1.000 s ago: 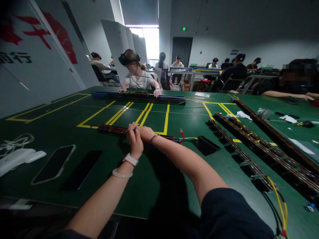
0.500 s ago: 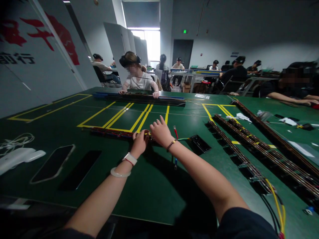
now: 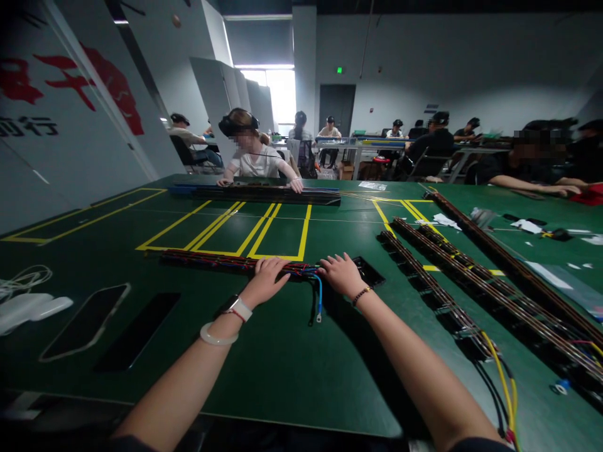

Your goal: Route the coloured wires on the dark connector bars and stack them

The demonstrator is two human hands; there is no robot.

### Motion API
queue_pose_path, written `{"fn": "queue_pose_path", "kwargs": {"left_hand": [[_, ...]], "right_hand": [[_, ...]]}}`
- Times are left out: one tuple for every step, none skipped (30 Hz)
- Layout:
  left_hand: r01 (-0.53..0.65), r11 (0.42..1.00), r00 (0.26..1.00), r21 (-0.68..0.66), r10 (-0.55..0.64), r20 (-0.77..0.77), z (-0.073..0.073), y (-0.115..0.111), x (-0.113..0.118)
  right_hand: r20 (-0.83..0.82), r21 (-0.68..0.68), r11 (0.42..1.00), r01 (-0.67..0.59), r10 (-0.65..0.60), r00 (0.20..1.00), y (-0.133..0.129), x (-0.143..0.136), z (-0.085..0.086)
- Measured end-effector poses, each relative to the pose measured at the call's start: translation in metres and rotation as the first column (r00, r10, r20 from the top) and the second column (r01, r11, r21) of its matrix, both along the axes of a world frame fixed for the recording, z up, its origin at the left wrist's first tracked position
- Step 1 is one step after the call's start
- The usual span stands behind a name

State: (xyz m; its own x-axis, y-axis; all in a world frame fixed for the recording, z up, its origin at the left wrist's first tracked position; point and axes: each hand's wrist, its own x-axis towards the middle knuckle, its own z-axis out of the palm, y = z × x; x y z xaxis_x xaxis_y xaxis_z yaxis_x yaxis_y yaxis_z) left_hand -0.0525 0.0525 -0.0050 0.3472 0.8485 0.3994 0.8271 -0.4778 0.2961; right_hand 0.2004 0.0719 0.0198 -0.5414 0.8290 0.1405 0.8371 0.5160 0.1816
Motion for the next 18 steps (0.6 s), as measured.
{"fn": "queue_pose_path", "kwargs": {"left_hand": [[0.003, 1.000, 1.000, -0.005, -0.003, -0.007, 0.000, 0.000, 0.000], [0.003, 1.000, 1.000, -0.010, -0.003, -0.011, 0.001, 0.000, 0.001], [0.000, 1.000, 1.000, -0.013, 0.000, -0.010, 0.002, 0.000, 0.002], [-0.004, 1.000, 1.000, -0.015, 0.004, -0.004, 0.003, 0.000, 0.002], [-0.010, 1.000, 1.000, -0.014, 0.010, 0.005, 0.004, 0.000, 0.003], [-0.017, 1.000, 1.000, -0.014, 0.017, 0.015, 0.005, 0.000, 0.004], [-0.022, 1.000, 0.999, -0.015, 0.023, 0.023, 0.006, 0.000, 0.005], [-0.028, 0.999, 0.999, -0.016, 0.028, 0.028, 0.007, 0.000, 0.006], [-0.034, 0.999, 0.999, -0.018, 0.034, 0.032, 0.008, 0.001, 0.007], [-0.042, 0.999, 0.998, -0.020, 0.043, 0.034, 0.009, 0.001, 0.007], [-0.055, 0.998, 0.998, -0.022, 0.056, 0.037, 0.009, 0.001, 0.006], [-0.074, 0.997, 0.996, -0.021, 0.075, 0.038, 0.009, 0.001, 0.005], [-0.101, 0.995, 0.994, -0.018, 0.102, 0.040, 0.009, 0.000, 0.004], [-0.131, 0.991, 0.990, -0.015, 0.132, 0.040, 0.009, 0.000, 0.003], [-0.163, 0.987, 0.986, -0.012, 0.163, 0.038, 0.009, -0.001, 0.001], [-0.194, 0.981, 0.980, -0.008, 0.194, 0.035, 0.009, -0.002, 0.001], [-0.218, 0.976, 0.975, -0.005, 0.218, 0.033, 0.010, -0.003, 0.000], [-0.231, 0.973, 0.972, -0.001, 0.231, 0.033, 0.011, -0.005, 0.001]], "right_hand": [[-0.012, -0.024, 1.000, 0.000, 0.000, 1.000, 0.001, 0.002, -0.005], [-0.025, -0.039, 0.999, 0.000, -0.001, 1.000, 0.002, 0.004, -0.009], [-0.039, -0.043, 0.999, 0.005, -0.006, 0.999, 0.003, 0.005, -0.013], [-0.052, -0.039, 0.999, 0.013, -0.015, 0.999, 0.003, 0.005, -0.015], [-0.065, -0.032, 0.999, 0.023, -0.025, 0.998, 0.003, 0.005, -0.017], [-0.078, -0.029, 0.999, 0.032, -0.034, 0.996, 0.003, 0.004, -0.019], [-0.090, -0.032, 0.999, 0.037, -0.040, 0.995, 0.002, 0.003, -0.019], [-0.102, -0.043, 0.998, 0.037, -0.041, 0.994, 0.000, 0.002, -0.020], [-0.112, -0.057, 0.998, 0.034, -0.040, 0.993, -0.002, 0.000, -0.019], [-0.118, -0.071, 0.997, 0.031, -0.039, 0.992, -0.004, -0.002, -0.018], [-0.120, -0.083, 0.996, 0.028, -0.038, 0.992, -0.007, -0.004, -0.017], [-0.117, -0.092, 0.995, 0.026, -0.037, 0.992, -0.010, -0.006, -0.016], [-0.112, -0.100, 0.995, 0.025, -0.037, 0.993, -0.013, -0.009, -0.014], [-0.105, -0.110, 0.994, 0.029, -0.041, 0.994, -0.017, -0.013, -0.013], [-0.098, -0.121, 0.992, 0.037, -0.049, 0.994, -0.022, -0.017, -0.011], [-0.090, -0.134, 0.990, 0.047, -0.059, 0.994, -0.026, -0.021, -0.009], [-0.083, -0.145, 0.988, 0.055, -0.068, 0.994, -0.031, -0.025, -0.008], [-0.078, -0.152, 0.986, 0.063, -0.075, 0.994, -0.036, -0.029, -0.006]]}}
